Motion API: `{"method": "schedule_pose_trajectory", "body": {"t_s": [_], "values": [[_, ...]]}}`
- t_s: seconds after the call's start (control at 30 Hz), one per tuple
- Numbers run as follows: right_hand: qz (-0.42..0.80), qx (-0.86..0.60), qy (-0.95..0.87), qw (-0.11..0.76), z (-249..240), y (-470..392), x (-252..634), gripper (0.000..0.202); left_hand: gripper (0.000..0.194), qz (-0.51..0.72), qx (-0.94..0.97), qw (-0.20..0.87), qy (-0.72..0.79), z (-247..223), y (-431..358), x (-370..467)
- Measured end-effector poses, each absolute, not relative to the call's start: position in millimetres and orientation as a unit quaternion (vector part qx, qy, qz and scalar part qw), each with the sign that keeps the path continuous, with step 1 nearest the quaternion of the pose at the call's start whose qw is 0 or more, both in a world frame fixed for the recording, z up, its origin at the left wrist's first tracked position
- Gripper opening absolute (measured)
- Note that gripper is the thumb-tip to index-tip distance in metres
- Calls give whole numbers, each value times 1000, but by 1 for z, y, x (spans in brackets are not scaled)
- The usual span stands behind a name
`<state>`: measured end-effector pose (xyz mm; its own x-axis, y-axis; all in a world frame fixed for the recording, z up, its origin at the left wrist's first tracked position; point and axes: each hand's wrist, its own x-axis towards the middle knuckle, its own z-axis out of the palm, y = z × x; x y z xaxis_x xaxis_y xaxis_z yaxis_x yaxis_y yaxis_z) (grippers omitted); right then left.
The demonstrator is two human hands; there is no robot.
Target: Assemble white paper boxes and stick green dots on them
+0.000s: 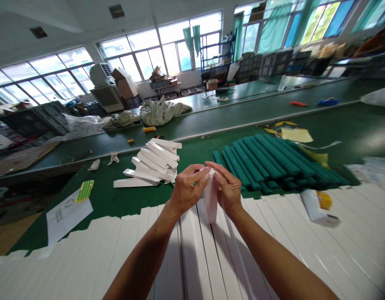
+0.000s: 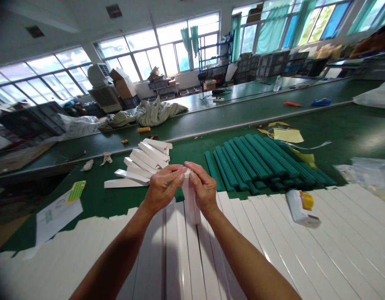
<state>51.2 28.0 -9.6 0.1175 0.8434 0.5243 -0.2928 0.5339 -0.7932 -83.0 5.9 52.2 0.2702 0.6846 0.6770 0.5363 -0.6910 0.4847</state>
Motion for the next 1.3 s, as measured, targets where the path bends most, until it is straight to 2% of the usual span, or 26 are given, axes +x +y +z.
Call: {"method": "schedule_pose_trajectory", "body": {"t_s": [0.3, 0.5, 0.7, 0.93, 1.3], "values": [[445, -243, -474, 720, -10, 33, 46, 20, 29, 448, 762, 169, 436, 52, 9, -83], [437, -263, -451, 732, -12, 40, 44, 16, 34, 431, 733, 284, 443, 57, 14, -88], [419, -291, -471, 719, -16, 43, 43, 20, 33, 502, 633, 387, 443, 52, 14, -89], [398, -304, -500, 707, -15, 44, 44, 27, 21, 549, 610, 318, 475, 45, 14, -85], [387, -318, -506, 702, -16, 46, 41, 30, 21, 572, 572, 263, 525, 40, 12, -78]]}}
